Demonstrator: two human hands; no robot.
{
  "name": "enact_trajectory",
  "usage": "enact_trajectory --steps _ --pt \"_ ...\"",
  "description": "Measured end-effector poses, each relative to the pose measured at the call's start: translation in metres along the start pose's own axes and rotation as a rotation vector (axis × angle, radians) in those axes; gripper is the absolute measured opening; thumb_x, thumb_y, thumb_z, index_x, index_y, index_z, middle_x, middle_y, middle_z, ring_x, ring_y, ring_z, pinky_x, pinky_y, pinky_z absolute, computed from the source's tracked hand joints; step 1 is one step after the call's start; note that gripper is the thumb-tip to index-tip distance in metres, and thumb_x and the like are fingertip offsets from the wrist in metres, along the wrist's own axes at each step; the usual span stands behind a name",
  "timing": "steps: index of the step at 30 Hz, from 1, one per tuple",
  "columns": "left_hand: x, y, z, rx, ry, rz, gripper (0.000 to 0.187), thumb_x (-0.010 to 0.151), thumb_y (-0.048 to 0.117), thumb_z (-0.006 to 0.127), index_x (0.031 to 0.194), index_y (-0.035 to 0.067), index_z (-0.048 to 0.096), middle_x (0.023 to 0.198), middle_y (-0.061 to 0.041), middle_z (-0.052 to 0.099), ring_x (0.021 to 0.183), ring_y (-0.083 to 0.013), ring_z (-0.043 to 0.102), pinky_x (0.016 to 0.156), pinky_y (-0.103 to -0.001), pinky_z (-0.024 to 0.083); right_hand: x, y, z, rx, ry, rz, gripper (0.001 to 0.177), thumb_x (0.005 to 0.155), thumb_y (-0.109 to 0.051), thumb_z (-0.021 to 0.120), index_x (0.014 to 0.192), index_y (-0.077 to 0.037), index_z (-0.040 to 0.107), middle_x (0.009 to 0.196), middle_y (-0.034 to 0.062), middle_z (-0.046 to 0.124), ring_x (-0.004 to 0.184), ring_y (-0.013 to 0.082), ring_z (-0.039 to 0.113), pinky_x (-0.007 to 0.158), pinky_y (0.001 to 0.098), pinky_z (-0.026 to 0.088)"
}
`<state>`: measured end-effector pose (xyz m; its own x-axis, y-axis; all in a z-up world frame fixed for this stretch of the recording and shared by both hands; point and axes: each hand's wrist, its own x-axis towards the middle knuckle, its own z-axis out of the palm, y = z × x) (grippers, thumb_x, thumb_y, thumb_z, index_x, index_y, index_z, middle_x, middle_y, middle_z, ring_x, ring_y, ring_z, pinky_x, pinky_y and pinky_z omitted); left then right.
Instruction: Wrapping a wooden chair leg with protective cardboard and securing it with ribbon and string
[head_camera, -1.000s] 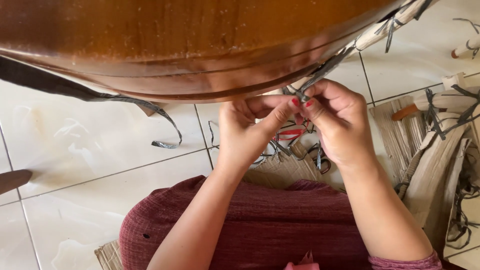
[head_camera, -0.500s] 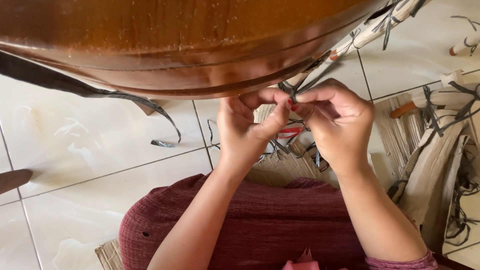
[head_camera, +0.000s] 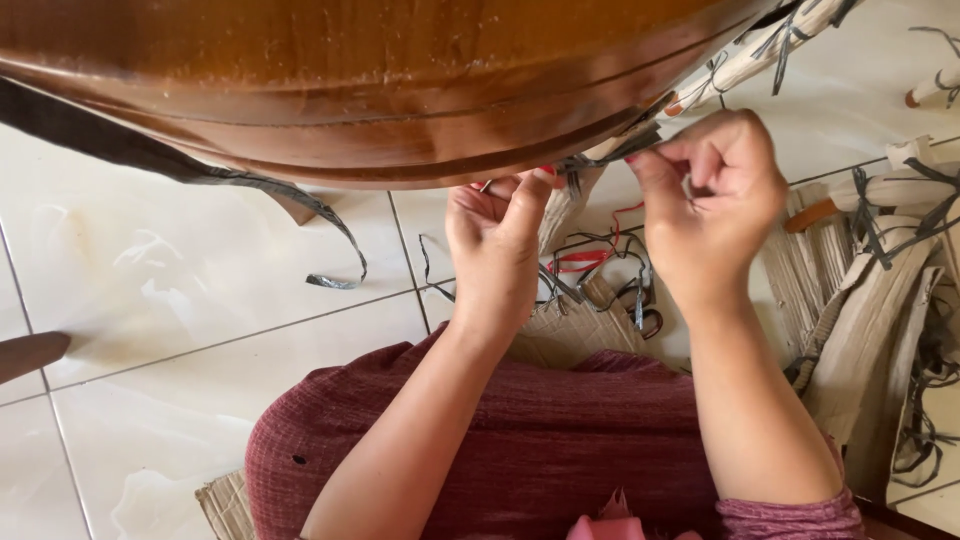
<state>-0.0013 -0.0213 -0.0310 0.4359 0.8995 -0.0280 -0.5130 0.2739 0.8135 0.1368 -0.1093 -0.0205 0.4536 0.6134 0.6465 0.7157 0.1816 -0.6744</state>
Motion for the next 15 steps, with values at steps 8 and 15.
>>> enact_trajectory --steps 8,15 --pt "-0.003 -0.005 -0.056 0.6 -0.299 -0.049 0.047 0.105 0.031 0.062 0.137 0.005 0.04 0.125 -0.023 0.064 0.116 -0.0433 0.068 0.102 -0.06 0.052 -0.043 0.015 -0.04 0.122 -0.15 0.38 0.039 0.093 0.001 0.082 0.121 0.004 0.055 0.1 0.0154 0.069 0.093 0.0228 0.069 0.083 0.033 0.057" --pt "-0.079 -0.038 -0.062 1.591 -0.771 -0.277 0.047 0.096 0.035 0.064 0.135 0.014 0.05 0.116 -0.015 0.065 0.107 -0.0434 0.066 0.092 -0.057 0.054 -0.134 0.062 -0.055 -0.366 -0.726 0.9 0.017 0.09 -0.007 0.071 0.107 -0.005 0.074 0.094 0.0204 0.078 0.095 0.0391 0.075 0.086 0.0501 0.059"
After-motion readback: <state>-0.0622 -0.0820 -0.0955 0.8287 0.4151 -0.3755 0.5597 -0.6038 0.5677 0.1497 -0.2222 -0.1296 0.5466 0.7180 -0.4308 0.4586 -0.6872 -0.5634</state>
